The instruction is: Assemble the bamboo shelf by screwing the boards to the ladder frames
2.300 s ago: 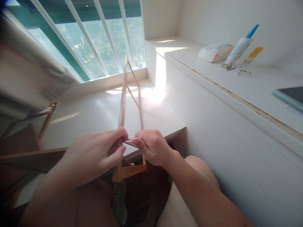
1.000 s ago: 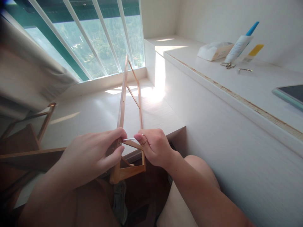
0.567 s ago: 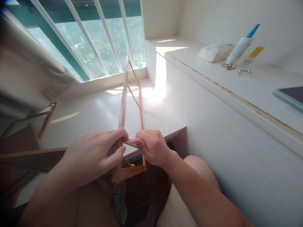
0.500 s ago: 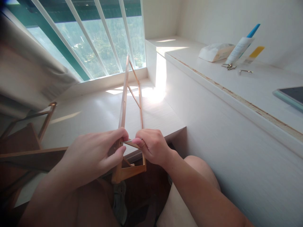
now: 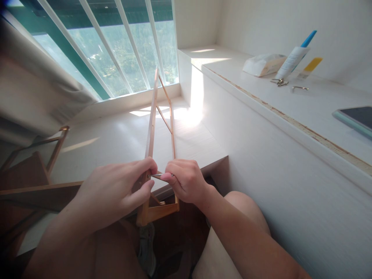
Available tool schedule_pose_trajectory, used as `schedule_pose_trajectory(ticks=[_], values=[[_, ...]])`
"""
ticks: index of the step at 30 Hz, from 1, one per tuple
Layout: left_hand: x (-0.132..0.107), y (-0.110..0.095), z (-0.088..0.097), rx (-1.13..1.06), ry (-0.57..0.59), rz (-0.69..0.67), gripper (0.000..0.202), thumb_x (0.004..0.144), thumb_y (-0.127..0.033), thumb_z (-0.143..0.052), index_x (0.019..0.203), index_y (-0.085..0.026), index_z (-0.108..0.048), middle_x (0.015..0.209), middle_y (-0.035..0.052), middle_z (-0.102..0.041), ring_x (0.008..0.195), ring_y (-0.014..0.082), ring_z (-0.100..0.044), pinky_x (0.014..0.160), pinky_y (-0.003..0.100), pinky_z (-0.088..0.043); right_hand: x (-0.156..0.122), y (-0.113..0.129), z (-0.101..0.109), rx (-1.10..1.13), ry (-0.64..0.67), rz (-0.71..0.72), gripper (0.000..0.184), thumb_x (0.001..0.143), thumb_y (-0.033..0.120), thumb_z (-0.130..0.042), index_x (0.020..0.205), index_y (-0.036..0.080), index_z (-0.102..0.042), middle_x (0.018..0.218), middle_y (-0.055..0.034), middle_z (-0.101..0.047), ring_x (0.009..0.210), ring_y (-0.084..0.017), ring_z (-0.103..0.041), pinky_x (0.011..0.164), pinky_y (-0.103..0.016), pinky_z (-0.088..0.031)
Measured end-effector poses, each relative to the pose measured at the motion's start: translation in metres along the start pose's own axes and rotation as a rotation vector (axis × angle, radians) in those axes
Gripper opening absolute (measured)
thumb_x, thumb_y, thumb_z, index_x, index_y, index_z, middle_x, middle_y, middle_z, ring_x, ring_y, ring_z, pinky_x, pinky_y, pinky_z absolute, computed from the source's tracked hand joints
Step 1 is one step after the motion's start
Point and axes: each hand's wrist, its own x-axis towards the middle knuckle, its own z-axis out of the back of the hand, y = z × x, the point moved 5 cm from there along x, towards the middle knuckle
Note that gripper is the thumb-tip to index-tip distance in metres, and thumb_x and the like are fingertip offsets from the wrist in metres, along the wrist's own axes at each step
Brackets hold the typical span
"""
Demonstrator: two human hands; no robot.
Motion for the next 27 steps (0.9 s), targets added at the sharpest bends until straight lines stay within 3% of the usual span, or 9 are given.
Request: schedule_pose_trajectory(ticks=[18,27], values=[[-0.0007,-0.0015,0.0002,0.006,-0.002,0.008,0.017,0.094,-0.044,-0.041,0.098,-0.033,-0.053,0.078,-0.0060,-0.068,0.068,0.0225,-0.064,0.057,0.032,-0.024,0.0001,0.0012,0.0002,-0.056,0.004,0.001,0.038,0.104,0.031,-0.038,0.068,0.022,-0.032,0.061,0.0037,-0.032,0.055,-0.012,-0.030,0.056,-0.031,-0.023],[-0.0021,-0.0001,-0.0003,0.020,-0.013,0.002,0.018,0.094,-0.045,-0.042,0.098,-0.032,-0.054,0.077,-0.0054,-0.069,0.067,0.0219,-0.064,0.056,0.032,-0.024,0.0035,-0.0039,0.0011,0.015,0.127,0.020,0.050,0.104,0.057,-0.027,0.072,0.022,-0.041,0.065,0.0008,-0.041,0.059,-0.014,-0.037,0.057,-0.030,-0.030]])
